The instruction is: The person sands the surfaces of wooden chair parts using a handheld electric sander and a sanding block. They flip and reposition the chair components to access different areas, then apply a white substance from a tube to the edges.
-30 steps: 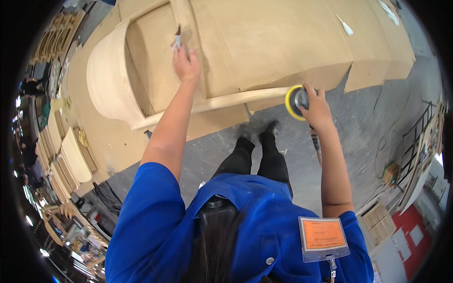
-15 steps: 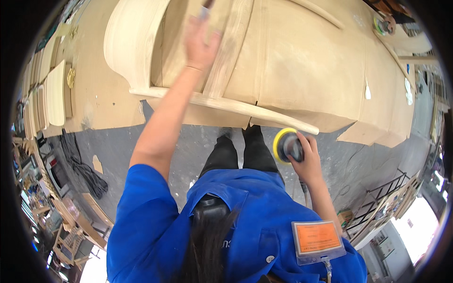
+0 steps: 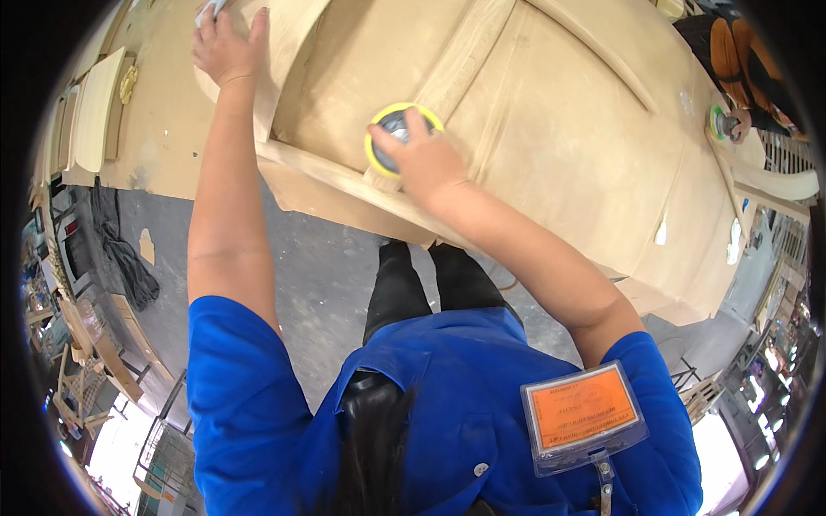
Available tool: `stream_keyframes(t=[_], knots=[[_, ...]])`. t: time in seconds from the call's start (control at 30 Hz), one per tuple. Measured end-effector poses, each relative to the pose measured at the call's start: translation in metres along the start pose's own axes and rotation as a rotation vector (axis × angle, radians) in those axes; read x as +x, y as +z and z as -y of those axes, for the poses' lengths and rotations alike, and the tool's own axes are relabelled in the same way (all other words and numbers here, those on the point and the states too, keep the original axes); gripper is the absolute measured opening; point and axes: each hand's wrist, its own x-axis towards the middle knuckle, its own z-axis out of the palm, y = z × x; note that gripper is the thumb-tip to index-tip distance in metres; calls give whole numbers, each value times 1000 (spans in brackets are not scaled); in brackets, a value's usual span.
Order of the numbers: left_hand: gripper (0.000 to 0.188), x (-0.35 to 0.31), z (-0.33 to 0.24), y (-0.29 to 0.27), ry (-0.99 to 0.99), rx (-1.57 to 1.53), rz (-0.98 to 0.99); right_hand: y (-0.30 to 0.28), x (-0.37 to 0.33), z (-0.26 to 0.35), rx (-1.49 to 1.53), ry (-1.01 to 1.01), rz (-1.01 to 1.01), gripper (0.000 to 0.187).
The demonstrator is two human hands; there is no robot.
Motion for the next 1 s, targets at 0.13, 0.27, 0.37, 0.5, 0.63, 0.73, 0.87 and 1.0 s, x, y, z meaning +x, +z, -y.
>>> stream_keyframes(t=[0.13,0.27,0.37,0.5,0.63,0.73,0.87,1.0], knots=[[61,0,1,-1,-73,-20,35,0,-3,6,-31,-115,85,53],[62,-1,2,-1,-67,-51,47,-21,17,-20,19,-95,42,58],[60,-3,4,1,-62,-65,44,-45,46,-57,15,46,6,64],[57,-2,6,0,-6,-80,19,-79,102,-102,-50,165,-76,64],[56,-1,5,-1,-10,-45,24,-117,139,-137,-77,286,-131,64],[55,-1,5,-1,-9,-65,15,-125,136,-146,7,349,-149,64],[54,-1,6,-1,-6,-87,17,-94,94,-126,-35,230,-113,61],[52,1,5,-2,-2,-96,10,-53,36,-78,-26,69,94,60]])
